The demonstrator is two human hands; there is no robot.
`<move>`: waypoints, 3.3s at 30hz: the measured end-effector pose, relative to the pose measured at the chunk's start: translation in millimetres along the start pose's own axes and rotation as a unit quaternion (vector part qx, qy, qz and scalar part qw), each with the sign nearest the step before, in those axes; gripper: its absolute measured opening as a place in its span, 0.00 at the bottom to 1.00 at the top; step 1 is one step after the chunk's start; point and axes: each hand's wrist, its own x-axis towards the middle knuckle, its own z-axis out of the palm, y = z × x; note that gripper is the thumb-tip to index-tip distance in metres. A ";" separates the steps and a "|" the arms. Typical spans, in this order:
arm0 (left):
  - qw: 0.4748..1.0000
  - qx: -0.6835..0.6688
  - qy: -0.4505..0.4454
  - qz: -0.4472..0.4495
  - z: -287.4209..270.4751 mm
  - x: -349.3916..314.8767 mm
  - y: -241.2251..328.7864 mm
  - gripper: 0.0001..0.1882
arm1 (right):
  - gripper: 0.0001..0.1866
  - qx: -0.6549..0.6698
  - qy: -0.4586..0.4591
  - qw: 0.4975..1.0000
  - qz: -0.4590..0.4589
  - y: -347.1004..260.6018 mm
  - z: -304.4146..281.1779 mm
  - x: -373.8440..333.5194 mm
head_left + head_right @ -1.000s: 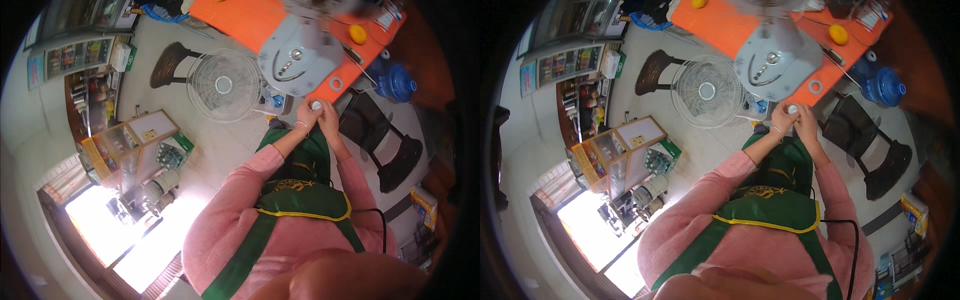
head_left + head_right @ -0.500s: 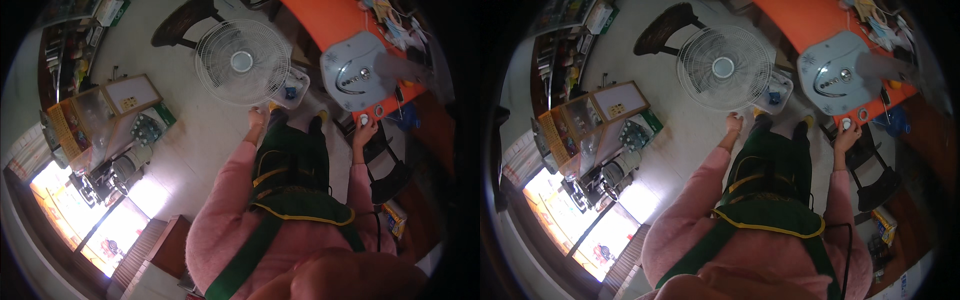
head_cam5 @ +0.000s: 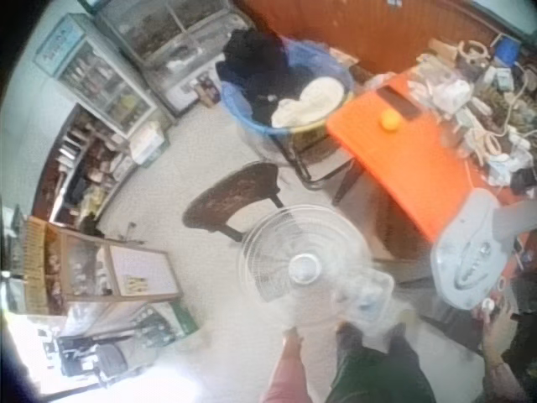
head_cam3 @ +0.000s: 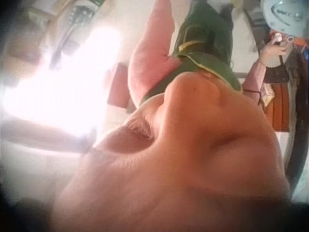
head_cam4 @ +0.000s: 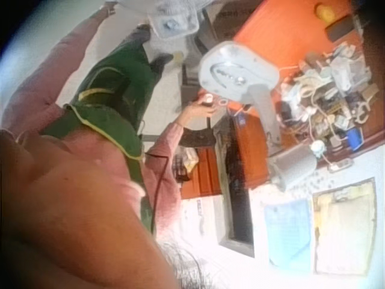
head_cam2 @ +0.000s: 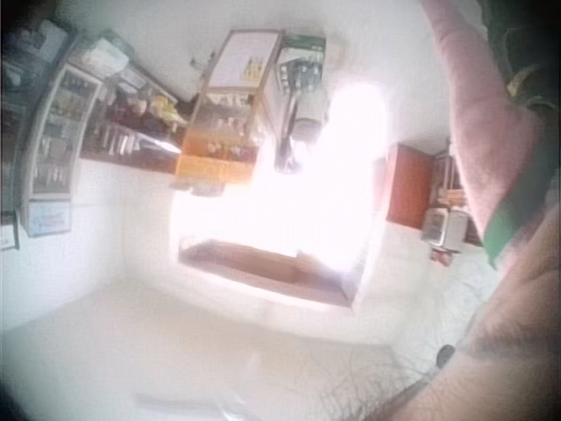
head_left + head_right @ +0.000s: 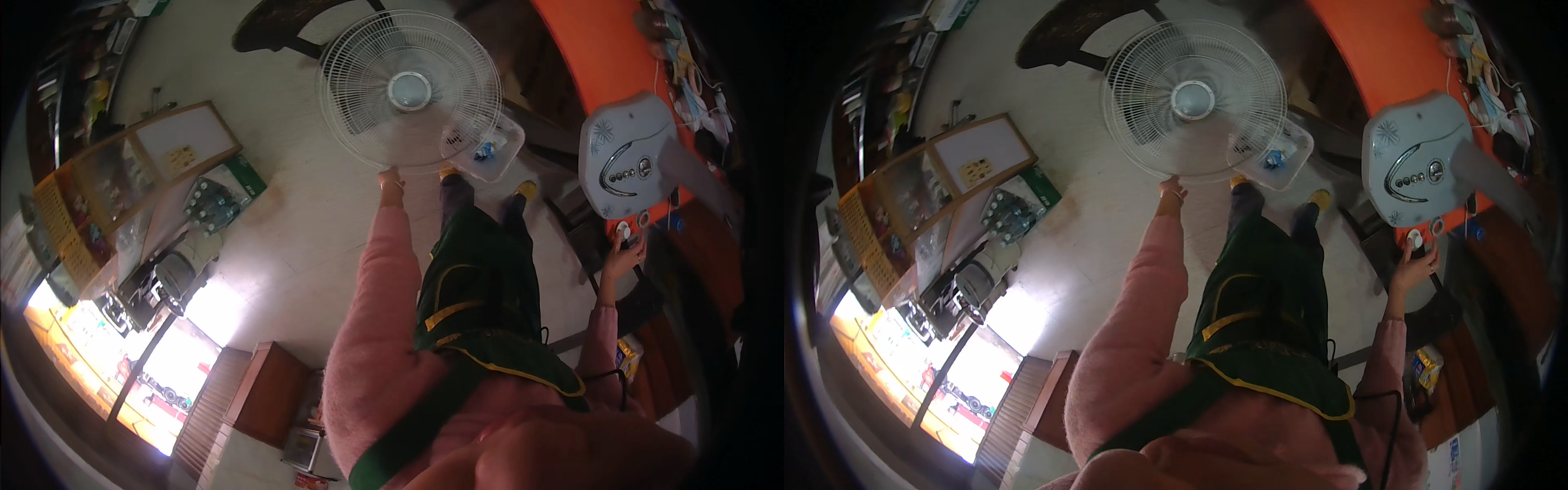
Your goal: The person assembles a standing fan by attaching the front grille, inserting the fan blade, and securing it with a nut. They then attach the rear grille and tighten the assembly.
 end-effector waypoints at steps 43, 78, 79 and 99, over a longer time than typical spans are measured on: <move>0.827 -0.423 -0.339 0.148 -49.8 -162.2 -54.5 0.40 | 0.21 0.370 -0.292 0.882 0.024 -124.0 -0.3 -103.7; 0.744 -0.656 -0.027 0.123 -271.5 -253.8 -236.2 0.43 | 0.26 0.534 -0.476 0.516 0.471 -272.9 375.7 -94.3; 0.752 -0.648 -0.018 0.121 -274.7 -253.5 -232.7 0.43 | 0.25 0.543 -0.486 0.519 0.447 -274.1 373.2 -92.4; 0.771 -0.590 -0.192 0.143 -198.1 -118.4 -69.8 0.28 | 0.27 0.510 -0.459 0.535 0.493 -63.6 72.6 -159.3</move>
